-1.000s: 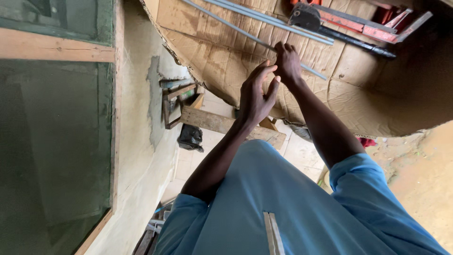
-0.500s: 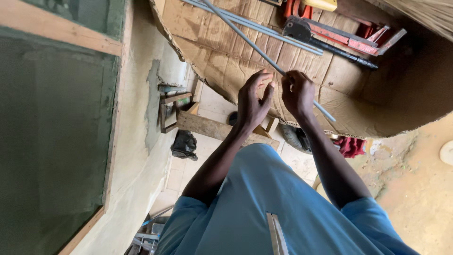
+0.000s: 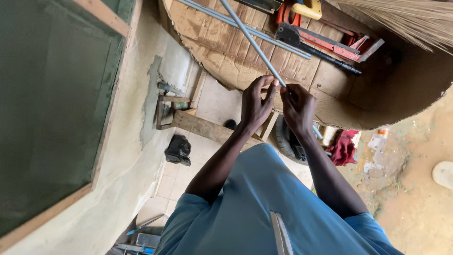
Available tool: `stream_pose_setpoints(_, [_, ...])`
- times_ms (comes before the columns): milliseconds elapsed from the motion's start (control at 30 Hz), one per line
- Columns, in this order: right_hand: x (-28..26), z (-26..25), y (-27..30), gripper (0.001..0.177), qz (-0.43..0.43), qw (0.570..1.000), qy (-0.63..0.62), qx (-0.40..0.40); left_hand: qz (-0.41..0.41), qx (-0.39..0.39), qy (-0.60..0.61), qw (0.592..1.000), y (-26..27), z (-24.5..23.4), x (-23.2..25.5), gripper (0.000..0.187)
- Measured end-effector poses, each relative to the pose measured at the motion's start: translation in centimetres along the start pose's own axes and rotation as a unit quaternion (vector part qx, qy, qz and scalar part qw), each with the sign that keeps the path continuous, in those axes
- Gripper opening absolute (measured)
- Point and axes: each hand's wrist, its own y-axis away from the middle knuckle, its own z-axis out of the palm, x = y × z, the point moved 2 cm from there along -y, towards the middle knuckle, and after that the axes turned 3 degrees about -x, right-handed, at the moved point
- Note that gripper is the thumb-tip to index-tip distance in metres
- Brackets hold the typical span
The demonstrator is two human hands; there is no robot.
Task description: The person inserts metal rods into a central hub to assemble a structure, adjusting the rods by hand.
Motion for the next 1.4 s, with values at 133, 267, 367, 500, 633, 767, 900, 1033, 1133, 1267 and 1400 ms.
stream_pose_setpoints(133, [-0.1,-0.8,2.6,0.025,0.036,0.995,-0.071,-0.055,0.003,-0.010,0.052,0.999,2.9,0.3,1.0,0.029])
stream_pose_setpoints(267, [1.0,-2.4,6.5,0.031,-0.017,0.984,-0.145,-0.098,0.038,0.045,-0.014,0.998,6.4,1.3,1.8,0.027])
stream_pose_setpoints(367, [3.4,-3.3,9.6,0.033,-0.044,0.974,-0.183,-0.129,0.018,0.064,0.089,0.994,9.2,2.5,2.2,0.029])
stream_pose_setpoints(500, [7.4,-4.4,13.6,0.033,-0.065,0.957,-0.226,-0.172,0.040,0.101,0.017,0.994,13.6,4.1,3.3,0.027])
stream_pose_setpoints(633, [9.7,-5.5,16.9,0.026,-0.080,0.954,-0.189,-0.219,-0.054,0.073,0.065,0.994,17.7,5.5,4.0,0.030])
stream_pose_setpoints(767, [10.4,-5.9,19.1,0.018,-0.199,0.950,-0.088,-0.222,-0.089,0.091,0.060,0.990,21.4,6.1,4.1,0.030])
stream_pose_setpoints(900, [11.3,-4.7,20.2,0.016,-0.227,0.940,-0.078,-0.242,0.046,0.147,0.005,0.988,24.0,5.4,4.6,0.030])
stream_pose_setpoints(1033, [11.1,-3.0,21.4,0.025,-0.274,0.917,-0.092,-0.276,0.040,0.172,-0.015,0.984,26.4,4.0,5.3,0.027])
stream_pose_setpoints(1133, [10.4,-1.6,22.6,0.029,-0.288,0.902,-0.095,-0.306,0.061,0.190,-0.034,0.979,28.5,2.7,5.9,0.025])
stream_pose_setpoints(1267, [8.6,-0.1,24.5,0.031,-0.369,0.860,-0.061,-0.346,0.060,0.223,-0.056,0.971,32.2,0.6,6.2,0.016])
stream_pose_setpoints(1400, [5.7,1.1,26.9,0.031,-0.395,0.832,-0.066,-0.383,0.070,0.280,-0.057,0.956,37.1,-1.6,6.0,0.022])
